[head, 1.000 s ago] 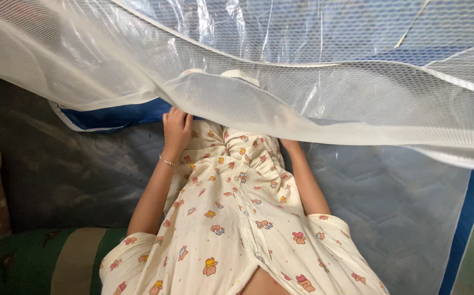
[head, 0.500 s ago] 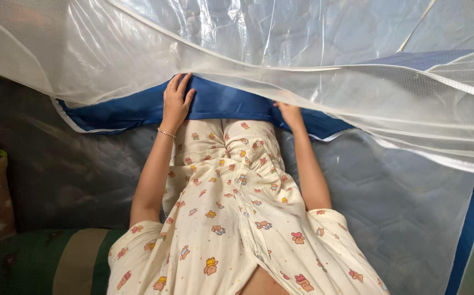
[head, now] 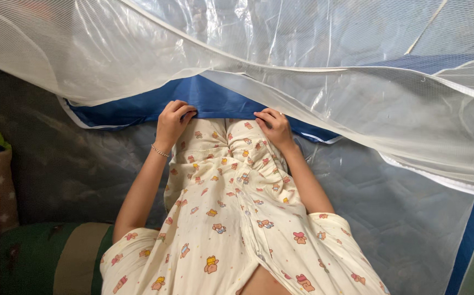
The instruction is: The person sits on a bed and assembles a mosquito net by unfolding the mesh, inserting a flexible support rod into the net's sleeve, and securing the rod with ties. The person handles the net, rod, and ties by hand.
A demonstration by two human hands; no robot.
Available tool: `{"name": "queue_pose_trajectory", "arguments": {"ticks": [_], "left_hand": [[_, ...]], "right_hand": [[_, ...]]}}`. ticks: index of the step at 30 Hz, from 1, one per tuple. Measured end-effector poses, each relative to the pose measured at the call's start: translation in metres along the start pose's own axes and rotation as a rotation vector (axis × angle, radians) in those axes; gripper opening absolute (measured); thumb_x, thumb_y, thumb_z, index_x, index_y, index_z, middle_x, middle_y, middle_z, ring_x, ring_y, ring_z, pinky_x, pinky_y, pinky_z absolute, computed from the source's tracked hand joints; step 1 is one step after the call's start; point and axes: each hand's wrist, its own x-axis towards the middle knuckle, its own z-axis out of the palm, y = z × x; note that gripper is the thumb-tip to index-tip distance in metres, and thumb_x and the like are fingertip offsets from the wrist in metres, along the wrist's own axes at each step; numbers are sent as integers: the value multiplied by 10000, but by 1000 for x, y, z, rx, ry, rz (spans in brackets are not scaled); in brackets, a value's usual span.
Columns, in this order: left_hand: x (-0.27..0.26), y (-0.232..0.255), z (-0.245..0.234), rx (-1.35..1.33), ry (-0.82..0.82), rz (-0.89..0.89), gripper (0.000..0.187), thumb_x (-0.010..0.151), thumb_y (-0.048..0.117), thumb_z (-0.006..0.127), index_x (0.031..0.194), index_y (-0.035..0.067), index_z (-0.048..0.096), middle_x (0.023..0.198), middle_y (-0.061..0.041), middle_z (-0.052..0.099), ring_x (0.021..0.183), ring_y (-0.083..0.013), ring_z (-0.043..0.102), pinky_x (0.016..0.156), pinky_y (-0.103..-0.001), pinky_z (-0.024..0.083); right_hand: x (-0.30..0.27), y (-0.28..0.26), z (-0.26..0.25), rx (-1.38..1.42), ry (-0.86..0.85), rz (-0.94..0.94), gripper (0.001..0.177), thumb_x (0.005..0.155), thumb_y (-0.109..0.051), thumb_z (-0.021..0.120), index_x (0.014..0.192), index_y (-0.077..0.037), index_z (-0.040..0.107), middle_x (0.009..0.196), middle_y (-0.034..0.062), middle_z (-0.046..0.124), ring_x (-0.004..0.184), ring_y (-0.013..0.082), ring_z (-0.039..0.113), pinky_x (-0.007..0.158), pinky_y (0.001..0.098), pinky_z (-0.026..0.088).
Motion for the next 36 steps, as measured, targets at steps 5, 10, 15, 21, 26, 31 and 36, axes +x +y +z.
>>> {"name": "queue_pose_trajectory", "arguments": {"ticks": [5,10,15,21,26,31,36], "left_hand": [[-1,-6,-5,115,6,146,140,810,75,774,947,99,756,958,-12,709,904,-237,660,800,-354,567],[-3,-7,-8,20,-86,44,105,868,82,759,972,96,764,991,-22,727,883,-228,684,774,-356,570],[-1,-7,-9,71,-145,10,184,872,118,773,1055,96,780,965,-36,729,842,-233,685,730,-361,567],[-9,-3,1,222,-146,112,195,870,57,731,1056,88,777,1041,-23,726,914,-199,689,769,-335,588],[-13,-7,7,246,-179,110,224,840,89,745,1061,63,771,1048,-40,721,918,-204,685,750,-341,577],[-11,-6,9,333,-226,151,248,854,96,746,1094,30,744,1042,-55,714,942,-217,687,789,-345,574],[11,-17,-5,182,-231,133,210,825,63,707,1033,79,726,984,-73,693,923,-283,671,865,-401,566]], "right_hand": [[9,-1,-10,-19,-54,-104,158,887,-132,800,1029,-64,777,1006,69,700,876,231,683,783,363,552],[6,-6,-7,-84,-36,-216,183,932,-107,774,1078,-2,739,999,103,670,881,267,662,783,342,553],[5,-9,-6,-242,-76,-233,349,928,-112,752,1244,28,710,980,100,607,884,264,612,779,372,534],[4,-10,-6,-300,-34,-271,248,917,-94,751,1151,-18,726,982,83,626,883,246,603,780,380,507],[7,-4,-4,-302,-34,-260,194,872,-24,712,1065,1,704,1015,102,670,931,259,623,808,397,506],[12,6,-1,-172,-37,-136,154,897,12,673,1043,-36,687,995,92,671,987,292,632,902,412,493],[19,24,-3,-35,-129,-14,170,919,11,640,1061,-55,704,1000,106,689,1023,322,642,929,418,474]]}}
